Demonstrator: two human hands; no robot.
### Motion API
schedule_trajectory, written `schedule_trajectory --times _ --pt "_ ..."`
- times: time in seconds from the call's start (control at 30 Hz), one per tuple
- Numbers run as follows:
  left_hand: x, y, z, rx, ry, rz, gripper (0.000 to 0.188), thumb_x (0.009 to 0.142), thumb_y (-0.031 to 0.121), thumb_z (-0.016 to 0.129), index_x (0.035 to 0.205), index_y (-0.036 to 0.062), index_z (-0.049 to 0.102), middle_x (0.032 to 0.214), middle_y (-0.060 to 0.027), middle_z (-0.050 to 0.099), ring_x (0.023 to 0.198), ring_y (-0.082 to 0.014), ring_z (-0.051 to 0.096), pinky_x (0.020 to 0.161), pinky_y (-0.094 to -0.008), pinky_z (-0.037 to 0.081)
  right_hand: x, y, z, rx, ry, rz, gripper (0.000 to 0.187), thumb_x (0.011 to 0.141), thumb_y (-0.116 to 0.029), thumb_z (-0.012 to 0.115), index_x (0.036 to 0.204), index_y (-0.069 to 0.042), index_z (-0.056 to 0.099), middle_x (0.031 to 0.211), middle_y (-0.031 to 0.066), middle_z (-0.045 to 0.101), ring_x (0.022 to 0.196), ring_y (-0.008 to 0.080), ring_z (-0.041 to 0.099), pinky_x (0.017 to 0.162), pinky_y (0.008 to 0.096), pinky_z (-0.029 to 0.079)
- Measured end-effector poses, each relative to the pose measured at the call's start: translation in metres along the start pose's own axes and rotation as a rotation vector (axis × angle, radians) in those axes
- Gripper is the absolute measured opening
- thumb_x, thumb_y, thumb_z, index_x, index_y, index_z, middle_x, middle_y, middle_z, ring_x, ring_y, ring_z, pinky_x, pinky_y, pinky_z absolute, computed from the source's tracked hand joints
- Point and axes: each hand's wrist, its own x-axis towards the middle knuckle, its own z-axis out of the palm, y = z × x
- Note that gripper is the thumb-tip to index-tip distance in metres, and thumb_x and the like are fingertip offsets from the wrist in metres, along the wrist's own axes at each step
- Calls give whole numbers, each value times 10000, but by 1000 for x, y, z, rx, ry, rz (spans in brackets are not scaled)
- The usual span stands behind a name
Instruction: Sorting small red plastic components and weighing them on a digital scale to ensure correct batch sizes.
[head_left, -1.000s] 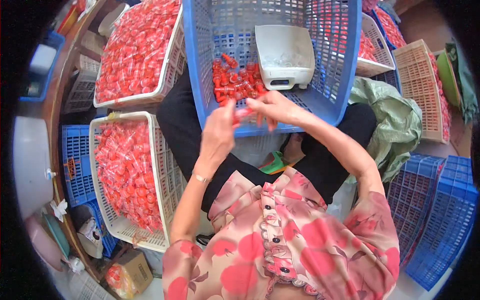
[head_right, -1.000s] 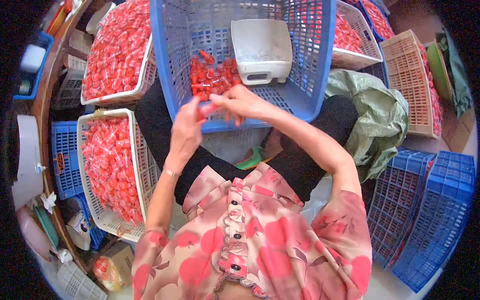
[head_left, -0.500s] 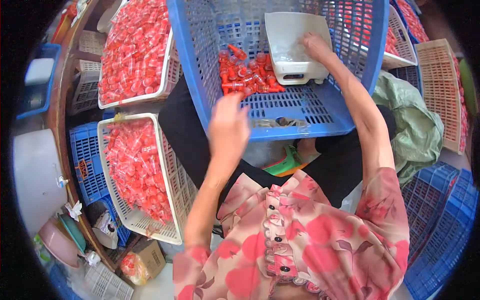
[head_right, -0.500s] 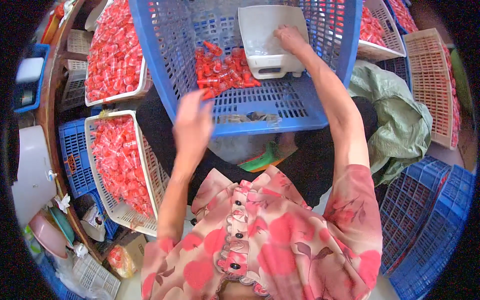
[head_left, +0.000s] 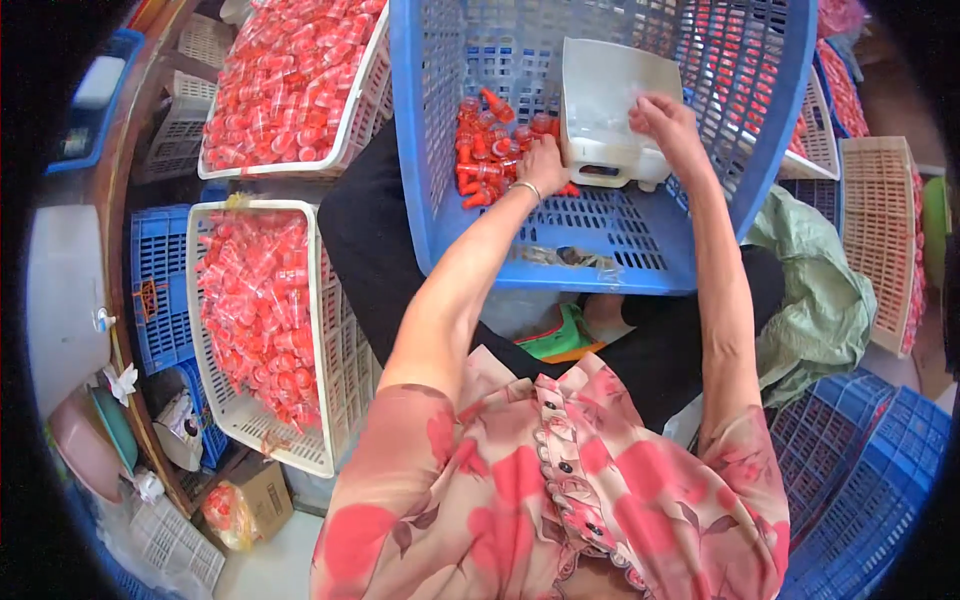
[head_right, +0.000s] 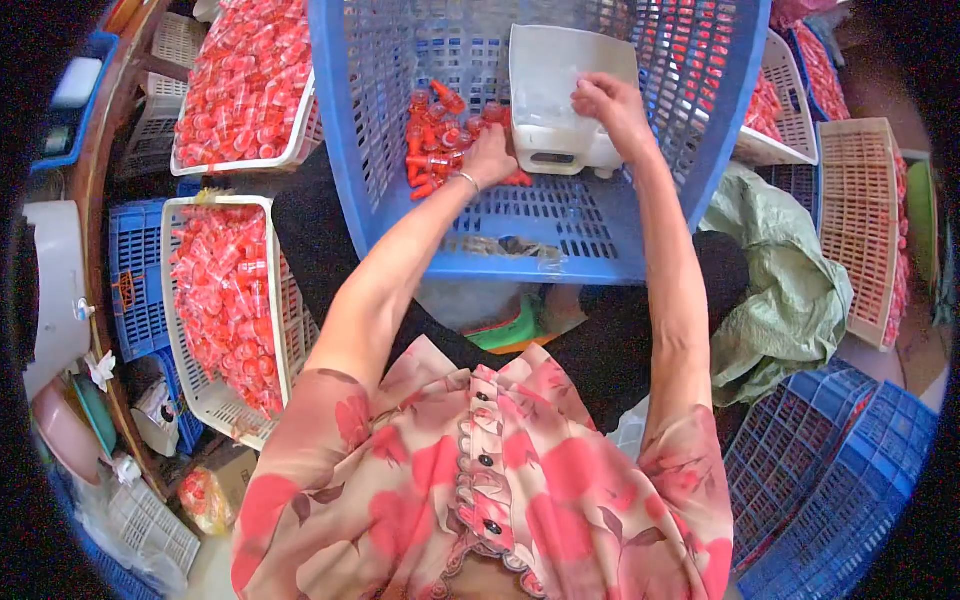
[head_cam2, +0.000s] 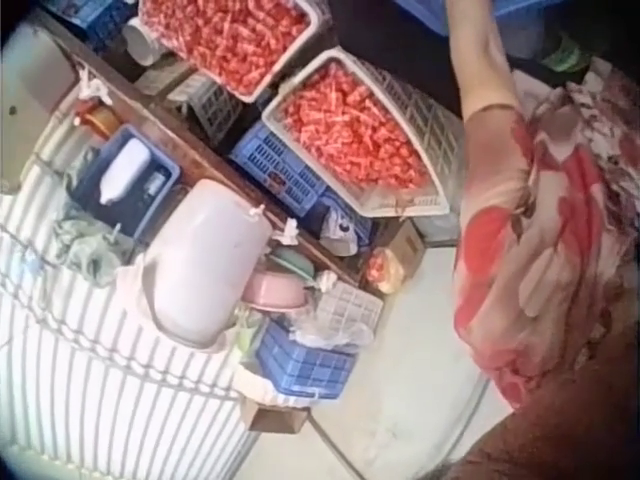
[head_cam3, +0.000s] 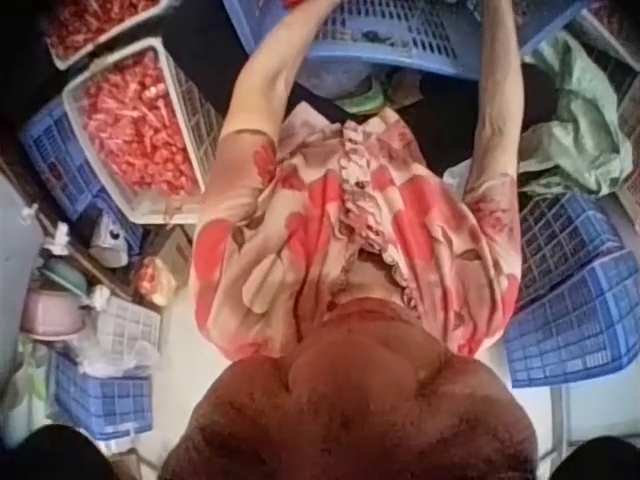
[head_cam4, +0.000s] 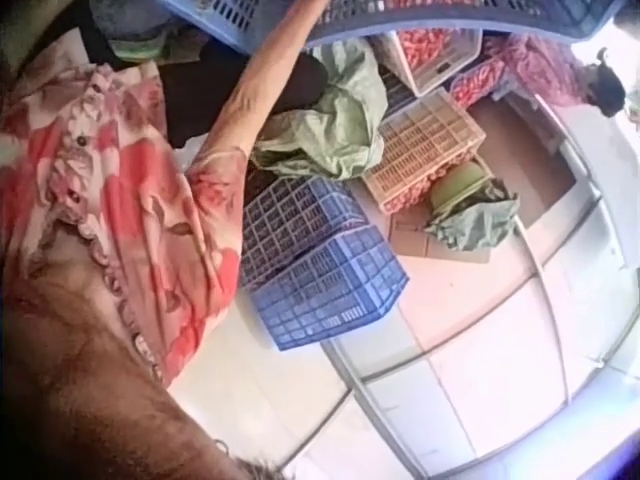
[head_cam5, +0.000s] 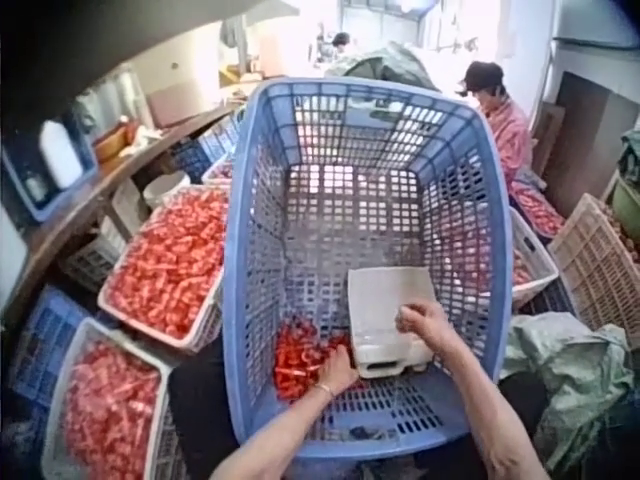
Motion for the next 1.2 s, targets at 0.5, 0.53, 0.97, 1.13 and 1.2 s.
schedule_trajectory --times 0.5,0.53,0.97,1.13,1.2 --pt "-120 -4 -97 -2050 -544 -285 290 850 54 628 1123 79 534 1053 -96 614 966 -269 614 809 -418 484 -145 -41 40 -393 -191 -201 319 918 -86 584 1229 -18 586 774 11 564 715 80 515 667 253 454" --pt "-123 -1 -97 -2170 -613 -283 303 872 83 621 1162 77 533 1105 -102 614 1010 -278 606 848 -436 481 -150 -46 44 -396 -193 -201 319 918 -86 584 1229 -18 586 774 11 564 715 80 515 667 253 454" --pt "-138 13 -88 -1689 -57 -174 219 899 119 642 1090 33 580 1056 -102 647 1003 -207 591 898 -390 475 -174 -36 55 -393 -98 -202 299 910 -74 596 1204 -19 602 781 -7 542 722 79 502 662 242 438" --pt "-154 12 -95 -1943 -423 -191 293 913 176 643 1147 19 564 1058 -104 646 1046 -217 605 909 -403 509 -178 -49 40 -336 -90 -197 299 903 -72 596 1198 -19 606 791 -15 521 723 78 478 662 237 420" --pt "-165 19 -101 -1950 -501 -156 307 939 242 617 1152 26 573 1078 -101 645 1057 -218 621 888 -408 530 -177 -55 33 -332 -100 -231 301 900 -70 596 1197 -19 608 800 -16 518 727 78 474 662 238 417"
